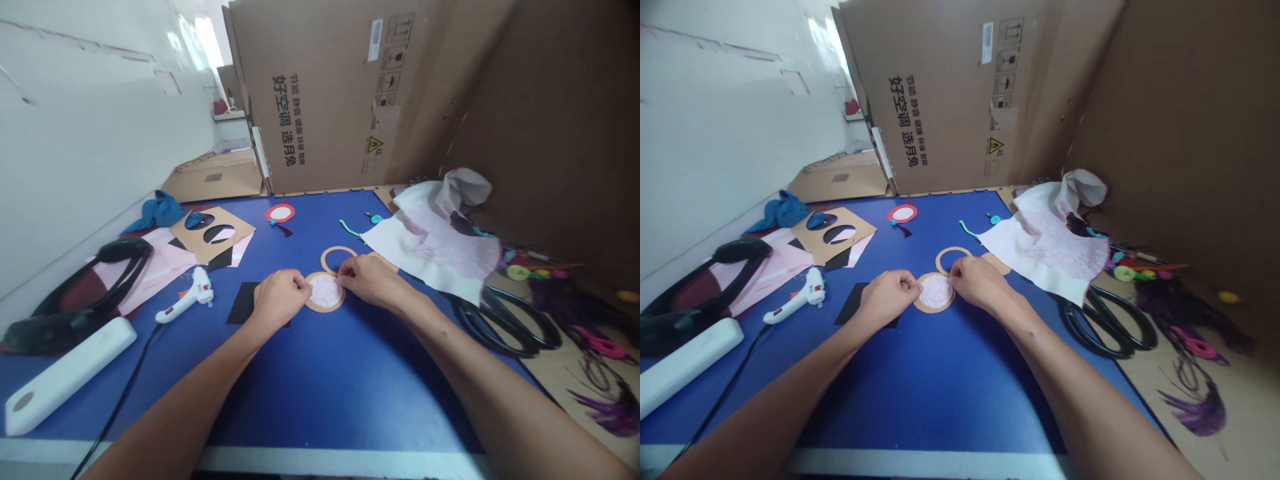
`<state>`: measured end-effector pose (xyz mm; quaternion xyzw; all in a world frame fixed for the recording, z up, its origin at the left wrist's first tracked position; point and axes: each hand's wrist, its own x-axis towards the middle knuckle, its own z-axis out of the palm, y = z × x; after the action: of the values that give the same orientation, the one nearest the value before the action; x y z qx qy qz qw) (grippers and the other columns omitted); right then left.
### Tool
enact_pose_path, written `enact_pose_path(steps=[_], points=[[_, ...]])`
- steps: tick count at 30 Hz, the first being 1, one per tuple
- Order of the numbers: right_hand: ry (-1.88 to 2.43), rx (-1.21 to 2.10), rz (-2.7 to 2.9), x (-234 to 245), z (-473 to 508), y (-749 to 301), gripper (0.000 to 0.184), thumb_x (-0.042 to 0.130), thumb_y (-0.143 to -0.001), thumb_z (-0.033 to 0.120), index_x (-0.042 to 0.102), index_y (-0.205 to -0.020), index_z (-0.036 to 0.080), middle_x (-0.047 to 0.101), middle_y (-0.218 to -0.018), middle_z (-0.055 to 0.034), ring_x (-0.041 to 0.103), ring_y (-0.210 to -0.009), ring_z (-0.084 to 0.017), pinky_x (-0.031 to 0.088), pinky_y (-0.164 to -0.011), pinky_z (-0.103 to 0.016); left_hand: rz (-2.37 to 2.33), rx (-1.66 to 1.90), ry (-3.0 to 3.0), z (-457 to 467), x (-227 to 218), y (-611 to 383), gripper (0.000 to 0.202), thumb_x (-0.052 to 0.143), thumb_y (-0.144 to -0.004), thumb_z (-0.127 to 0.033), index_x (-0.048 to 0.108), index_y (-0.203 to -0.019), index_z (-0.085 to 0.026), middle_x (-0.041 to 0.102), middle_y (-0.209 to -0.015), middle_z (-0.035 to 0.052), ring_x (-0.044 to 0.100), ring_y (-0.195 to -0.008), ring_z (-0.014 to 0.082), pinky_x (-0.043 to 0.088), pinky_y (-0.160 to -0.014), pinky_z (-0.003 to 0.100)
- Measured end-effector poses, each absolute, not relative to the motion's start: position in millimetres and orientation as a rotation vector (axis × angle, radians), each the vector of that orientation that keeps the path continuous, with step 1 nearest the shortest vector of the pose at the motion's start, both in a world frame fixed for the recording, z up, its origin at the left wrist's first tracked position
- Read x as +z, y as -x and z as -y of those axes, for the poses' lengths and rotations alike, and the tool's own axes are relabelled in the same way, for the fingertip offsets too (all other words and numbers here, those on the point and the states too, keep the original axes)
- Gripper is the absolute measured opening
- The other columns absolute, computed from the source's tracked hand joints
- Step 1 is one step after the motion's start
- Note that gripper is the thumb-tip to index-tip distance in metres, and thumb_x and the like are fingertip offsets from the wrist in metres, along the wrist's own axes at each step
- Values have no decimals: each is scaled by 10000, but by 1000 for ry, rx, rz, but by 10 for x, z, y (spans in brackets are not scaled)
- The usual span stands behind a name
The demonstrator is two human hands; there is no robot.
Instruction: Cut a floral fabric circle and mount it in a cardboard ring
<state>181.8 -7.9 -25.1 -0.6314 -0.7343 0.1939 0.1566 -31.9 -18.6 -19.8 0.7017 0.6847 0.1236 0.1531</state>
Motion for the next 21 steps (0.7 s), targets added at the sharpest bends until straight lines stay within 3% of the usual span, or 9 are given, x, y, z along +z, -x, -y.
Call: enact_pose_path(steps=[21], points=[[1828, 542, 2104, -257, 78, -1814, 107, 709, -905, 183, 800, -860, 217, 811, -853, -39, 716, -807, -202, 417, -679, -278, -1969, 324, -2048, 178, -202, 316, 114, 648, -824, -324, 739, -760, -298, 788, -827, -8, 716, -803, 236, 418, -670, 336]])
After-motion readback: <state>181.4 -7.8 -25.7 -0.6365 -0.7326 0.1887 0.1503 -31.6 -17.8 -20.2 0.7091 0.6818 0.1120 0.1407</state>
